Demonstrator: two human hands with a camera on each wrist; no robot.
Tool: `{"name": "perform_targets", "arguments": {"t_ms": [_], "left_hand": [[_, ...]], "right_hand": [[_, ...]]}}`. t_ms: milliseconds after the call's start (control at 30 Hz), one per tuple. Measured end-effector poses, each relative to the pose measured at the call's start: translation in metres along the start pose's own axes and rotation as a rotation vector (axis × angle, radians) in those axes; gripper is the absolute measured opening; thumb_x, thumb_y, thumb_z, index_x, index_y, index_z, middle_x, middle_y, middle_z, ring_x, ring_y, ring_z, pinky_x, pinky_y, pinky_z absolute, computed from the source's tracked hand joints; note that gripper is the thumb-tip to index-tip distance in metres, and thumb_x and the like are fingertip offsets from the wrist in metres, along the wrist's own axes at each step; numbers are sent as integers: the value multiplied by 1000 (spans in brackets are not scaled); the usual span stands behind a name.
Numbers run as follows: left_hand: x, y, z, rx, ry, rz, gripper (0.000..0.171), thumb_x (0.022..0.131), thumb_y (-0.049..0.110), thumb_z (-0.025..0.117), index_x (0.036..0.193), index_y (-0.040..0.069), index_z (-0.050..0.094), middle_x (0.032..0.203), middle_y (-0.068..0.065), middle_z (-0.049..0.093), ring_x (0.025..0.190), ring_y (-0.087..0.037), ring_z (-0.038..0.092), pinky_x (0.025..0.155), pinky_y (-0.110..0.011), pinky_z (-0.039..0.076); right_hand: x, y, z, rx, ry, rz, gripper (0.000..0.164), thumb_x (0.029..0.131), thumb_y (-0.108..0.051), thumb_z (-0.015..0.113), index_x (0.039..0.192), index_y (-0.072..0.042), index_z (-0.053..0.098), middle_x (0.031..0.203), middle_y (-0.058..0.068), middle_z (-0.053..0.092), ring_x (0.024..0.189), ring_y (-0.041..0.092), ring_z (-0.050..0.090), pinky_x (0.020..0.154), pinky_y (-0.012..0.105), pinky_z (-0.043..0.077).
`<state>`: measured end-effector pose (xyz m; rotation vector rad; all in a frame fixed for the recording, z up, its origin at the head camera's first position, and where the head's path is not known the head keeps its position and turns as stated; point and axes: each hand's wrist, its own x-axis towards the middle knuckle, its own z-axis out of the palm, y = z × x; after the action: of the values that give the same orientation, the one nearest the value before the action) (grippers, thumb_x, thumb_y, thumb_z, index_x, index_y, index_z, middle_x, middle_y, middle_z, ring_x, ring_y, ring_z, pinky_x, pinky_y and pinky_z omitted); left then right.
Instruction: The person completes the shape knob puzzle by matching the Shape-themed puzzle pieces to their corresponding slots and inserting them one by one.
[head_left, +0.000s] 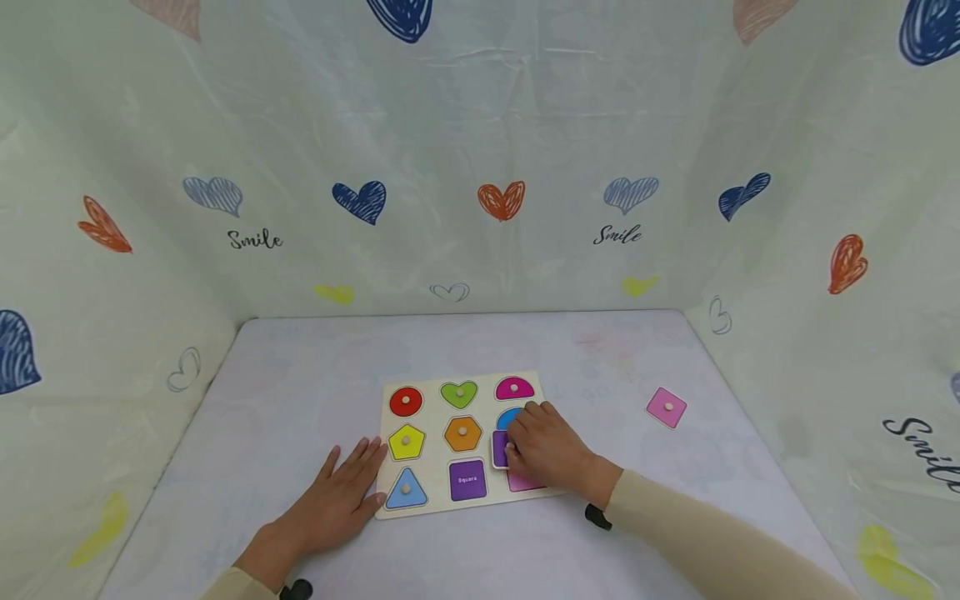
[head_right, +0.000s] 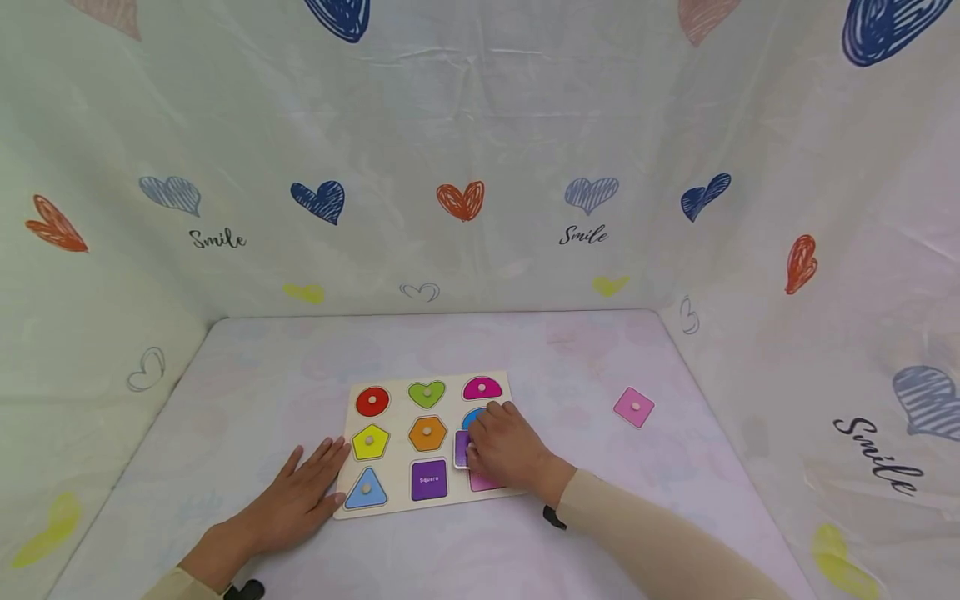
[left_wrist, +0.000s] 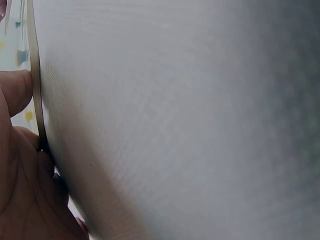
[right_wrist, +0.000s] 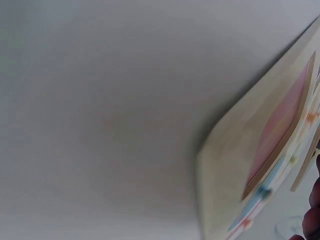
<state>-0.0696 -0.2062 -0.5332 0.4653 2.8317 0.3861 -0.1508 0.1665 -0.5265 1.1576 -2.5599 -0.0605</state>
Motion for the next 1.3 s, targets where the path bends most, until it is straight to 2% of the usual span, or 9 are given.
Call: {"name": "perform_targets", "arguments": {"t_ms": [233, 433, 600, 967, 1300], "left_hand": [[-1, 0, -1, -12, -7, 3, 78, 105, 43, 60, 167, 7, 30, 173, -11, 31, 163, -36, 20, 130, -67, 7], [-2, 0, 0, -7, -8, 2, 78, 105, 44, 61, 167, 7, 29, 173, -11, 31, 163, -36, 20, 129, -67, 6], [-2, 0, -1, -4, -1, 3, 78, 104, 43, 61, 167, 7, 30, 173, -12, 32, 163, -37, 21, 129, -68, 7], [-2, 1, -3, -10, -2, 10, 79, 104, 43, 62, 166, 6, 30, 173, -12, 32, 162, -37, 22, 129, -68, 7], [-1, 0, -3, -19, -5, 16, 78, 105, 43, 61, 167, 7, 30, 173, -12, 30, 163, -37, 21, 129, -68, 6]], "right_hand": [[15, -27, -4, -29, -29, -46, 25, 99, -36, 66, 85, -15, 65, 83, -3, 60, 89, 17, 54, 80, 33, 44], [23, -45, -6, -40, -85, -82, 27, 101, -40, 66, 89, -16, 69, 83, -5, 61, 82, 14, 47, 74, 29, 35], [26, -55, -6, -65, -98, -121, 28, 101, -42, 64, 90, -17, 69, 83, -6, 62, 83, 14, 48, 73, 28, 36], [27, -62, 0, -69, -108, -148, 29, 101, -46, 66, 97, -17, 70, 88, -5, 64, 88, 14, 52, 78, 28, 42], [30, -65, 0, -88, -117, -137, 30, 103, -45, 64, 97, -17, 70, 88, -5, 64, 88, 14, 51, 76, 28, 39]]}}
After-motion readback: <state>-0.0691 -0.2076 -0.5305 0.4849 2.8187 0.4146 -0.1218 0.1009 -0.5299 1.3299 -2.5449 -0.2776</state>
